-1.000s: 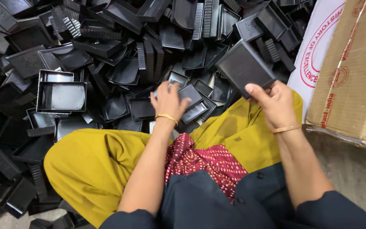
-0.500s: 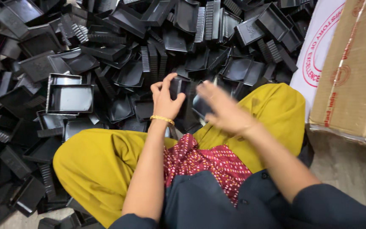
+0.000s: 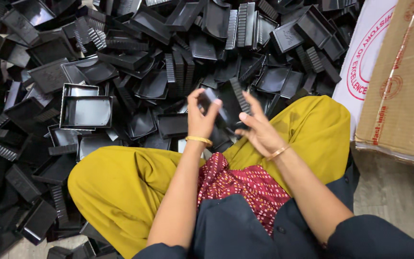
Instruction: The person sits on the floor among a large pile of black plastic boxes, picks up bases and lids one at a time, fits lids onto the bases, and places some assembled boxes into a cardboard box. They continue fitting lids onto bases throughout the episode.
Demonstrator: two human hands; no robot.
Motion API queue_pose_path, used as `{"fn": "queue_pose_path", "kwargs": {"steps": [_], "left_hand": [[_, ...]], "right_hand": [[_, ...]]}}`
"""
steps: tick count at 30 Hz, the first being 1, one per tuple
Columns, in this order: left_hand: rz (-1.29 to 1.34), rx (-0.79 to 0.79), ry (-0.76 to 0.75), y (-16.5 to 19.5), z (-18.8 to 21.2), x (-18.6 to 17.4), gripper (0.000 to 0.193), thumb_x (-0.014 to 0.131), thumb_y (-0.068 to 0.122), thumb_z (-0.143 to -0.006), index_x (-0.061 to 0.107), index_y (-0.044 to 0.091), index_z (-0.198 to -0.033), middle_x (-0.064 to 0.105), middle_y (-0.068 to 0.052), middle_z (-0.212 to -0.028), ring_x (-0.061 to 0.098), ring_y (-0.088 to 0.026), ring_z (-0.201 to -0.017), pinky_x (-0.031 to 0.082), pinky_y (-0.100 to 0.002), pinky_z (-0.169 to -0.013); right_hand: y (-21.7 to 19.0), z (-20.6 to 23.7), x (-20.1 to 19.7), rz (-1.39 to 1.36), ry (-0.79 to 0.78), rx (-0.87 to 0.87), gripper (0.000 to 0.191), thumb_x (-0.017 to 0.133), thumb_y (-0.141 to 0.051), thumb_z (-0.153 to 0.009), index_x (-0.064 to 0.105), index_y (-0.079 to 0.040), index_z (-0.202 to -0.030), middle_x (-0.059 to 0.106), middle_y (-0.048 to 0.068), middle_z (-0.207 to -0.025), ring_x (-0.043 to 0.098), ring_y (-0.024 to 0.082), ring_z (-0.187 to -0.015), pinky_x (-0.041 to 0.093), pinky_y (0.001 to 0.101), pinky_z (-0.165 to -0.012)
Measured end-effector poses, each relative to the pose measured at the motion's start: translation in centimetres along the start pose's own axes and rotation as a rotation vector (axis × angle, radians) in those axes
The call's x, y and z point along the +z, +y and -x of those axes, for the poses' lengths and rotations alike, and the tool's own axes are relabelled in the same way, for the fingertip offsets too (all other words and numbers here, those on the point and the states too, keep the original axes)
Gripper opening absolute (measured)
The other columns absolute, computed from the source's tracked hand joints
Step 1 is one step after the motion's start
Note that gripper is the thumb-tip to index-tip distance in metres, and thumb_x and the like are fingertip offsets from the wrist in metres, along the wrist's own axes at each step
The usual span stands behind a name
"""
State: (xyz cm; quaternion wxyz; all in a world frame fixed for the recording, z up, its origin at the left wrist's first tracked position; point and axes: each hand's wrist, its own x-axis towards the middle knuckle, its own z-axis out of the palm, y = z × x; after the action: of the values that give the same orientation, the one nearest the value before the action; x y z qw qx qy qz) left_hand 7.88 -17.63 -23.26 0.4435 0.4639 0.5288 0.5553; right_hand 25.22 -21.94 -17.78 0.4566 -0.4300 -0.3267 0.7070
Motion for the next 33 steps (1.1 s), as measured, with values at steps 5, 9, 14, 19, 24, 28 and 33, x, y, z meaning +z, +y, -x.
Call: {"fn": "queue_pose_path", "kwargs": {"steps": [5,9,14,19,24,28,33], "left_hand": [[0.784,-0.273,-0.031,-0.3,-0.7,0.2,0.038,0.056,0.029,-0.102,0.052,0.014,-0.137,0.062,-0.007,-0.114,0.061,-0.015,-0.098,0.053,-0.031,-0.089],[0.604,-0.168,-0.066,-0.3,0.0,1.3,0.040,0.039,0.038,-0.112,0.054,0.010,-0.137,0.063,-0.007,-0.115,0.061,-0.013,-0.094,0.053,-0.028,-0.085],[0.512,-0.144,-0.069,0.0,0.5,1.2,0.052,0.035,0.048,-0.111,0.051,0.011,-0.143,0.062,-0.004,-0.119,0.061,-0.010,-0.100,0.052,-0.026,-0.091],[0.681,-0.273,-0.190,-0.8,1.0,1.6,0.058,0.033,0.053,-0.109,0.048,0.013,-0.149,0.061,-0.005,-0.112,0.060,-0.012,-0.091,0.053,-0.028,-0.082],[0.320,0.067,-0.110,-0.8,0.2,0.7,0.054,0.035,0.053,-0.118,0.060,0.008,-0.136,0.060,-0.005,-0.123,0.056,-0.013,-0.105,0.047,-0.028,-0.097],[-0.305,0.083,-0.039,0.8,-1.3,-1.4,0.050,0.059,0.048,-0.101,0.064,0.002,-0.081,0.061,-0.014,-0.068,0.057,-0.021,-0.061,0.047,-0.035,-0.062],[-0.390,0.142,0.081,2.9,-1.0,-1.4,0.055,0.064,0.049,-0.096,0.061,0.001,-0.070,0.058,-0.018,-0.063,0.058,-0.030,-0.059,0.046,-0.038,-0.059]], "right_hand": [[1.4,0.5,0.6,0.522,0.103,-0.091,0.091,0.084,-0.008,-0.077,0.035,-0.018,-0.153,0.052,0.009,-0.127,0.061,0.017,-0.110,0.059,0.0334,-0.088],[2.6,1.0,2.3,0.514,0.131,-0.136,0.082,0.087,-0.017,-0.079,0.046,-0.016,-0.149,0.060,0.012,-0.126,0.066,0.019,-0.109,0.060,0.0321,-0.091],[3.0,1.4,3.8,0.846,0.365,-0.251,0.078,0.091,-0.020,-0.076,0.052,-0.015,-0.144,0.051,0.011,-0.128,0.065,0.019,-0.112,0.061,0.0329,-0.090],[3.1,1.0,3.4,0.643,0.213,-0.306,0.073,0.087,-0.016,-0.080,0.053,-0.011,-0.144,0.052,0.010,-0.127,0.066,0.020,-0.116,0.061,0.0335,-0.095],[2.0,0.1,1.9,0.324,0.038,-0.010,0.070,0.080,-0.021,-0.083,0.053,-0.007,-0.145,0.065,0.006,-0.120,0.066,0.016,-0.106,0.059,0.0336,-0.090],[1.0,1.0,0.5,0.300,-0.041,0.200,0.057,0.072,-0.034,-0.092,0.059,-0.003,-0.139,0.067,0.004,-0.113,0.066,0.011,-0.099,0.058,0.0304,-0.084],[1.8,2.1,1.1,0.954,0.142,-0.143,0.046,0.078,-0.035,-0.085,0.069,0.000,-0.114,0.076,0.004,-0.085,0.070,0.009,-0.073,0.057,0.0272,-0.068]]}}
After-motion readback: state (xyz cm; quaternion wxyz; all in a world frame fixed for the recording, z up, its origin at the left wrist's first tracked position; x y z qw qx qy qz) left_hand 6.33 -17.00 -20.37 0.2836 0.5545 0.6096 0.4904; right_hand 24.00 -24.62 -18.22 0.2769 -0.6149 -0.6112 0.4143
